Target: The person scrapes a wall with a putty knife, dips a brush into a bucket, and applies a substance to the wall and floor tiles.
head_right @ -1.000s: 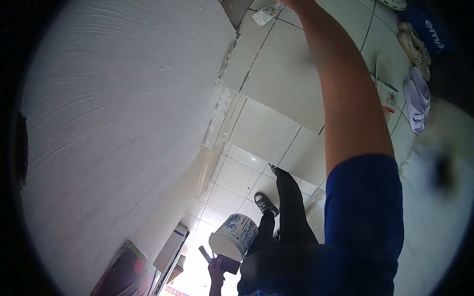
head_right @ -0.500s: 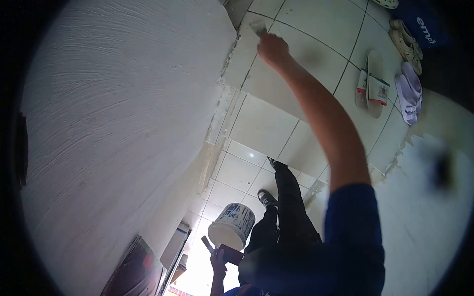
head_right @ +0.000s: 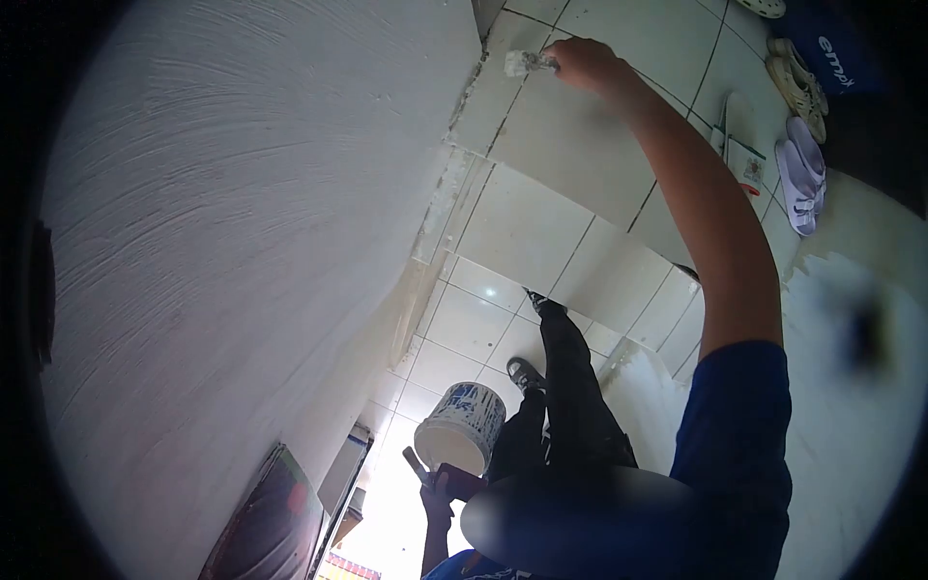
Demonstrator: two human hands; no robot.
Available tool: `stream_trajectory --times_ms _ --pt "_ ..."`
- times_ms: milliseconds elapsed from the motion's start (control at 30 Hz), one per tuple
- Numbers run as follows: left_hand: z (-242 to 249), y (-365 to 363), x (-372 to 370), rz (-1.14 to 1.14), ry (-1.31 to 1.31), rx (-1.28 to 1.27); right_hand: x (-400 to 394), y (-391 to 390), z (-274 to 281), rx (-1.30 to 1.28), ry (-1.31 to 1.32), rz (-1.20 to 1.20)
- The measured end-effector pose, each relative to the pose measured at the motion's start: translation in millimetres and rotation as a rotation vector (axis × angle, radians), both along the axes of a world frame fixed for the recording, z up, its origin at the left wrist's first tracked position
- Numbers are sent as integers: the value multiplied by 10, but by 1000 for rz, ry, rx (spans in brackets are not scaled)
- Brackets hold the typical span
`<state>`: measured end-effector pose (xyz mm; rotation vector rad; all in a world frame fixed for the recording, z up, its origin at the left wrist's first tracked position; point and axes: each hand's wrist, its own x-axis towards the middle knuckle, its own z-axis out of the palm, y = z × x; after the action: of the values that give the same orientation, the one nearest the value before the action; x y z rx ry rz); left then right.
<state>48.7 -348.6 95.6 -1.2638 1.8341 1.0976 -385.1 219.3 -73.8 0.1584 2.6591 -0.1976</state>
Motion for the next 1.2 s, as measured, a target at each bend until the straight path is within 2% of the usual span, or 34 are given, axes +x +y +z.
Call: stream_trajectory --times_ms 33,133,233,333,367,467,500,600,700,800,867,933,1000,1067,1100,1200 --pt "-1 -31 21 -14 -24 1 15 55 -29 69 78 32" --pt "50 -111 152 -16 -65 -2 -31 387 16 253 74 119" --pt "24 -73 219 48 -24 30 -225 770 -53 185 96 158" --pt "-70 -86 246 47 -52 25 -319 494 -371 46 134 367" --pt "-95 -104 244 -23 -52 21 -328 420 -428 -2 143 431" --pt "-26 43 92 7 -26 35 -638 573 -579 -178 -36 296" --pt "17 111 17 19 -1 13 -597 397 -231 180 77 376" --pt "-2 37 31 -4 -67 4 -578 385 -441 228 269 401" --pt "-1 44 31 -20 -80 30 -702 574 75 435 -39 410" --pt "-33 123 -25 38 -36 71 -669 694 102 308 13 252" --pt "-49 141 -35 16 -37 62 -656 596 -216 86 -12 251" --pt "-72 225 -75 -4 -42 64 -489 316 -279 64 71 328" --pt "-13 273 -121 -21 -50 52 -564 500 -475 -56 158 432" --pt "2 177 -18 -43 -89 38 -628 511 -278 140 166 303" --pt "-4 150 -1 -55 -105 35 -682 582 -239 231 76 302" --pt "-25 162 56 -12 -68 50 -668 378 -449 -2 -78 168"
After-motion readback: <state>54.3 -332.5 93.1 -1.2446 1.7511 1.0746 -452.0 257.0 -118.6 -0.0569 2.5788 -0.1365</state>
